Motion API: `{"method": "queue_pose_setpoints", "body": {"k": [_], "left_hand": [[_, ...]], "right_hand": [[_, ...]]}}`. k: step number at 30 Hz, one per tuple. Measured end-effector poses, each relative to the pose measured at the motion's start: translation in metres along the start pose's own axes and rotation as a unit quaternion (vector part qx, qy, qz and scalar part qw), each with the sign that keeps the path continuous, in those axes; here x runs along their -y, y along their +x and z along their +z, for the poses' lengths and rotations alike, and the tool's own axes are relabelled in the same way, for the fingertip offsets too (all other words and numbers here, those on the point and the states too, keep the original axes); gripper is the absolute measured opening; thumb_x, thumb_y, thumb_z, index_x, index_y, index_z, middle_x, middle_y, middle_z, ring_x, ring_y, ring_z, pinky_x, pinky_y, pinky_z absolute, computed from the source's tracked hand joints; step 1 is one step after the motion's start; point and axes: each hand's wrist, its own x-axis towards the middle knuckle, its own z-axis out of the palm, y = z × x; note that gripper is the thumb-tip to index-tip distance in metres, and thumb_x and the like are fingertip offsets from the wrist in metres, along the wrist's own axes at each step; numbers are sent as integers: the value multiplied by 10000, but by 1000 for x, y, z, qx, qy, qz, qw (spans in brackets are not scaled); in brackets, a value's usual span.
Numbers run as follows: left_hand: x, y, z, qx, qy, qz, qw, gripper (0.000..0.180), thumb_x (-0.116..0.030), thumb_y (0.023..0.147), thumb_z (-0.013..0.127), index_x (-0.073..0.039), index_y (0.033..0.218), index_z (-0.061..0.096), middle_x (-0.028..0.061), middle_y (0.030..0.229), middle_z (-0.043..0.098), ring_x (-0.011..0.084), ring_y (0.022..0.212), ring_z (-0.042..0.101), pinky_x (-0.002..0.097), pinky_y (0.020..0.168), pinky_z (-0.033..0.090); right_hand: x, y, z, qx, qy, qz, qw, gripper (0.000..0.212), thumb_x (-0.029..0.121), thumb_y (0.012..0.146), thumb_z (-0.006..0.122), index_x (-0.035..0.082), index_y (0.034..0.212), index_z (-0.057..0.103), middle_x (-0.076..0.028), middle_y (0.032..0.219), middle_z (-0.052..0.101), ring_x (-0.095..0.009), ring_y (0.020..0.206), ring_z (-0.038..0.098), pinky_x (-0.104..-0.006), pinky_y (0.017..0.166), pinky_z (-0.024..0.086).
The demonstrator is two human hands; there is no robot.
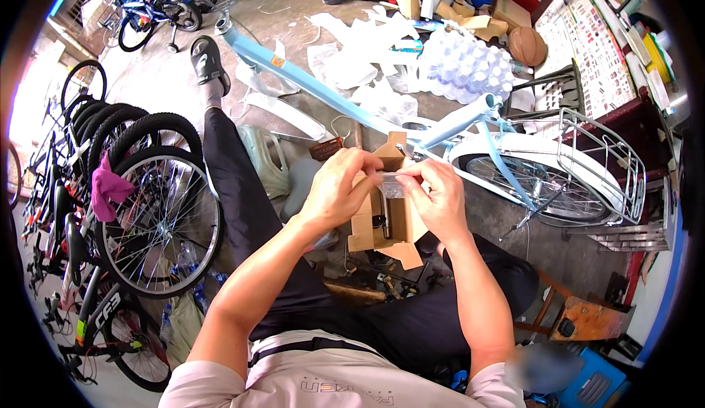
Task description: The person cuts open a cardboard box with scissors, unboxes and unwraps bicycle parts, then cuts and flattens the empty box.
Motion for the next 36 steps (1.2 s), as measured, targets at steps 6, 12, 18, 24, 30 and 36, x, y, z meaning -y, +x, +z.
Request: {"method": "queue_pose_setpoints", "body": {"k": [6, 12, 18, 24, 30, 36], "left_hand": [[7, 0, -6, 2, 49, 32, 998, 128, -35, 773, 747, -49, 822, 630, 113, 792, 592, 333, 796, 599, 415, 729, 472], [-4, 3, -6, 33, -83, -69, 994, 163, 13, 868, 685, 6, 1030, 671, 78, 905, 652, 172, 876, 624, 301, 811, 491], [44, -41, 11, 46, -130, -137, 981, 213, -145, 997, 635, -5, 1153, 672, 34, 945, 694, 105, 855, 607, 280, 795, 483], [70, -114, 29, 214, -39, -204, 955, 151, -105, 934, 688, 12, 1027, 714, 86, 842, 708, 131, 743, 651, 296, 704, 524], [124, -181, 37, 246, -30, -271, 930, 160, -118, 945, 668, 8, 1023, 727, 99, 868, 738, 160, 777, 701, 306, 721, 545], [131, -176, 41, 251, -13, -266, 931, 156, -116, 947, 656, 13, 1003, 721, 121, 816, 731, 197, 743, 711, 331, 690, 544]], "right_hand": [[3, 3, 4, -7, -23, -41, 999, 85, 134, 853, 747, 105, 817, 675, -41, 754, 647, -265, 749, 634, -405, 731, 443], [3, 1, -7, -14, -30, -36, 999, 94, 197, 877, 723, 116, 841, 690, -26, 824, 655, -261, 812, 638, -418, 775, 451], [20, 3, -81, -205, 159, 38, 965, 63, 105, 929, 705, 45, 915, 694, -19, 763, 643, -76, 657, 563, -258, 585, 436], [35, -57, -217, -329, 128, 107, 930, 73, 101, 984, 670, 28, 990, 678, 48, 827, 627, -5, 715, 517, -183, 625, 393], [-42, -179, -306, -349, 4, 312, 883, 110, 142, 972, 696, 33, 983, 696, 55, 844, 641, -21, 744, 534, -194, 666, 409], [-101, -315, -395, -453, -43, 471, 755, 128, 205, 955, 700, 109, 1037, 719, 28, 909, 700, -64, 753, 622, -227, 665, 506]]}}
